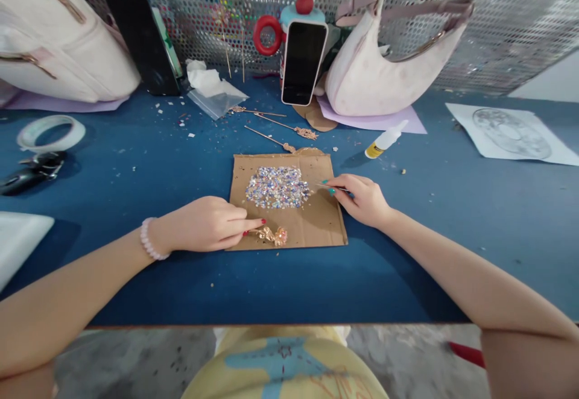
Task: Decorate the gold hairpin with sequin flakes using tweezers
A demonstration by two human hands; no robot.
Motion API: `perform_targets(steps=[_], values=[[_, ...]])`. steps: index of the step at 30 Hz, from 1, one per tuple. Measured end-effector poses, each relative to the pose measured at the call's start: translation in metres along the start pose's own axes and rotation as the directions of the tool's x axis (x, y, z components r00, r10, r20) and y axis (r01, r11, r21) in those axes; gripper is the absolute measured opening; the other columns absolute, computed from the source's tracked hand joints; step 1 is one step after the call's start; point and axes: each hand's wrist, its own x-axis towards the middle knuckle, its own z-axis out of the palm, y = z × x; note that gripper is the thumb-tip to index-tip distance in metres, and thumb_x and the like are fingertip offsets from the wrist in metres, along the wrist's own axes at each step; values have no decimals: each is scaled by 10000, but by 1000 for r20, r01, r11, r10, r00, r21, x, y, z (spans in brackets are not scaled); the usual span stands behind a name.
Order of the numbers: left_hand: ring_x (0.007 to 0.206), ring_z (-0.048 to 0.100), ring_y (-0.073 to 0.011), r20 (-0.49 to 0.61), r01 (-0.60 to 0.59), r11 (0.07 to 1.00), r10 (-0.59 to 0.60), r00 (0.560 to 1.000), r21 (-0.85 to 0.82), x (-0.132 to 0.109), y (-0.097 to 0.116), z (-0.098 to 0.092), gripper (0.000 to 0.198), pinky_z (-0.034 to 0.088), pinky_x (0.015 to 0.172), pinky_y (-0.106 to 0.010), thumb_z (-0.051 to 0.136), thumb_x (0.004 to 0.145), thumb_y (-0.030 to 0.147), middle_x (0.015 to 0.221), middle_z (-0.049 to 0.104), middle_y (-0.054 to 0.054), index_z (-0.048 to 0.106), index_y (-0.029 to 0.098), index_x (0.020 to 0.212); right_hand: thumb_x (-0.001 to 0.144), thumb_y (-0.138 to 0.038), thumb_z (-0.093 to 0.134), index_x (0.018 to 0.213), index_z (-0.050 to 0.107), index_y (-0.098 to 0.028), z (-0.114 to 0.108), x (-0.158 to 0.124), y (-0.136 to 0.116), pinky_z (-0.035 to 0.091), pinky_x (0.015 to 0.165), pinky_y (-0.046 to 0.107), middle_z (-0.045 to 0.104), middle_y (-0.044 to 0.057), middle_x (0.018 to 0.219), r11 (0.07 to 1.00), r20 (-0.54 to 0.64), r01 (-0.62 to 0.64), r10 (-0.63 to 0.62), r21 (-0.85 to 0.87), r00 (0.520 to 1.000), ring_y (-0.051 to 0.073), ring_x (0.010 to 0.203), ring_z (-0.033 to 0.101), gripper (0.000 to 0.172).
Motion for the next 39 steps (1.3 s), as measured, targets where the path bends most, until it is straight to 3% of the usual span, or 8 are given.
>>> perform_targets(steps=[14, 21, 28, 32, 36, 39], values=[[596, 608, -140, -1, 41, 999, -41, 999, -36, 4, 4, -1, 359, 404, 562, -318, 538, 1088, 172, 771, 712, 5, 726, 179, 1393, 1078, -229, 534, 1149, 777, -277, -2, -4, -7, 714, 876, 423, 876, 84, 1013, 996, -36, 67, -70, -66, 997, 261, 922, 850, 257], [558, 573, -141, -22, 28, 999, -29, 999, -36, 3, 5, 3, 345, 402, 546, -341, 481, 1118, 157, 749, 683, 19, 687, 134, 1394, 1080, -202, 547, 1119, 771, -278, 0, -3, -8, 702, 782, 383, 866, 56, 900, 983, -26, 158, -161, -94, 987, 242, 818, 840, 240], [590, 606, -144, -19, 60, 991, -63, 998, -120, 1, 6, 3, 383, 411, 548, -332, 495, 1097, 132, 765, 675, 24, 650, 147, 1447, 1059, -208, 556, 1151, 786, -298, -4, -5, -14, 728, 862, 406, 884, 65, 1040, 1000, -24, -5, 5, -14, 1000, 254, 929, 863, 263], [580, 588, -151, -27, 60, 990, -64, 998, -126, 3, 6, 1, 390, 409, 548, -336, 437, 1130, 143, 741, 652, 27, 625, 133, 1472, 1058, -229, 566, 1096, 804, -303, -8, -4, -19, 730, 854, 396, 882, 51, 997, 997, -38, -57, 59, 49, 998, 244, 896, 862, 252], [586, 596, -152, -35, 62, 996, -65, 997, -65, 6, 9, 0, 370, 435, 569, -342, 380, 1161, 157, 737, 658, 27, 649, 115, 1411, 1073, -300, 621, 1031, 810, -276, -10, -1, -26, 703, 710, 319, 864, 36, 943, 955, -49, -183, 199, 234, 979, 180, 723, 820, 195], [578, 595, -156, -56, 73, 997, -72, 996, 23, 9, 12, -2, 352, 436, 564, -353, 389, 1166, 163, 711, 642, 32, 680, 101, 1354, 1022, -476, 753, 936, 795, -263, -10, 3, -33, 680, 623, 311, 838, 43, 884, 874, -44, -285, 328, 394, 944, 179, 681, 791, 234]])
